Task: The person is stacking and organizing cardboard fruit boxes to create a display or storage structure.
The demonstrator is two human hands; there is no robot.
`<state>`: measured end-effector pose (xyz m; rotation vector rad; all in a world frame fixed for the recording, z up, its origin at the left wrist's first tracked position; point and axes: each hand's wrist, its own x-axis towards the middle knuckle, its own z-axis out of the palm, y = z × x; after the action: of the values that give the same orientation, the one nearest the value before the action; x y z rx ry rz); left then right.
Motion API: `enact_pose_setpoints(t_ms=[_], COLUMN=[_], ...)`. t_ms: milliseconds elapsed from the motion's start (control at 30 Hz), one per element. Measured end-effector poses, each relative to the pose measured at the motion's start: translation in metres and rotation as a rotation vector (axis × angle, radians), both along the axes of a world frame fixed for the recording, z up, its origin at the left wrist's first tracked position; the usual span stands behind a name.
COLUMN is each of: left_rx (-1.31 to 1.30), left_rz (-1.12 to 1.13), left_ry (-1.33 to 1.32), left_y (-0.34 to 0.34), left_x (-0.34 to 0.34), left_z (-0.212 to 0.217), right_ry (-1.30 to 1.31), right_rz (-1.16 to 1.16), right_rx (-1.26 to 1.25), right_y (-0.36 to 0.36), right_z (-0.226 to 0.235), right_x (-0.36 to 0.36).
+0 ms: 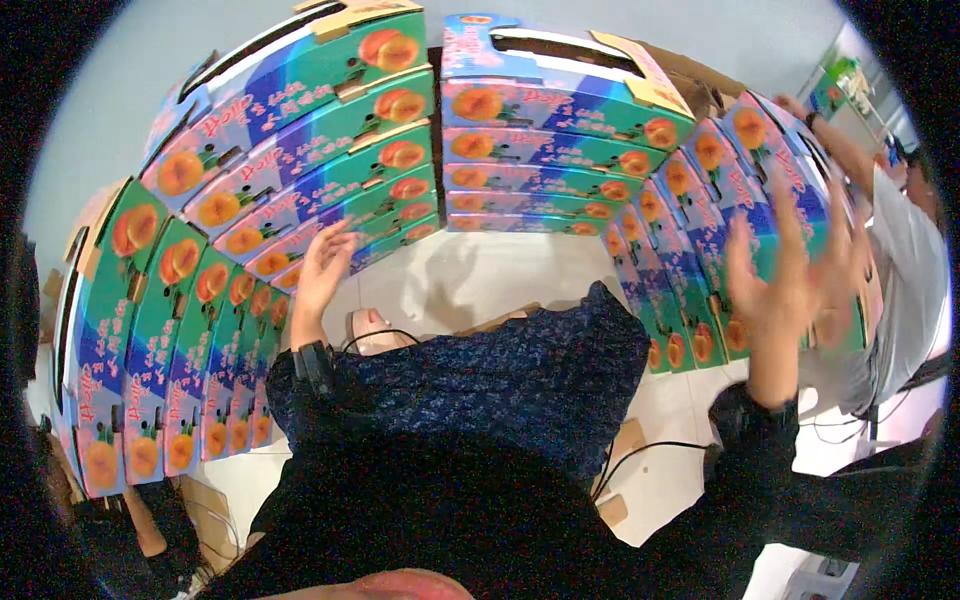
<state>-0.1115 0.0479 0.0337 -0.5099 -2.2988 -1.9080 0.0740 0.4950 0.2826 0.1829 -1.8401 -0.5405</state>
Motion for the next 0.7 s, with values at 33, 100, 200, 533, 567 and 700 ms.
enact_pose_setpoints(t_ms=[33, 100, 200, 533, 567, 700], left_rx=[0.069, 0.142, 0.015, -0.349, -0.365, -0.391], left_rz=[0.088, 0.192, 0.455, 0.150, 0.106, 0.085], left_ry=[-0.017, -0.038, -0.105, 0.008, -0.017, -0.092], left_y=[-0.013, -0.029, -0.031, -0.019, -0.022, -0.025], left_x=[-0.006, -0.006, 0.002, 0.003, 0.003, 0.003], left_z=[-0.015, -0.040, -0.055, -0.031, -0.032, -0.037], right_ry=[-0.102, -0.180, -0.285, -0.607, -0.733, -0.599], right_rz=[0.076, 0.179, 0.411, 0.643, 0.587, 0.734], right_rx=[-0.067, -0.057, 0.078, 0.251, 0.267, 0.462], right_y=[-0.024, -0.068, -0.127, -0.263, -0.268, -0.275], right_z=[0.005, 0.012, 0.021, 0.031, 0.035, 0.047], right_x=[-0.024, -0.073, -0.160, -0.309, -0.312, -0.321])
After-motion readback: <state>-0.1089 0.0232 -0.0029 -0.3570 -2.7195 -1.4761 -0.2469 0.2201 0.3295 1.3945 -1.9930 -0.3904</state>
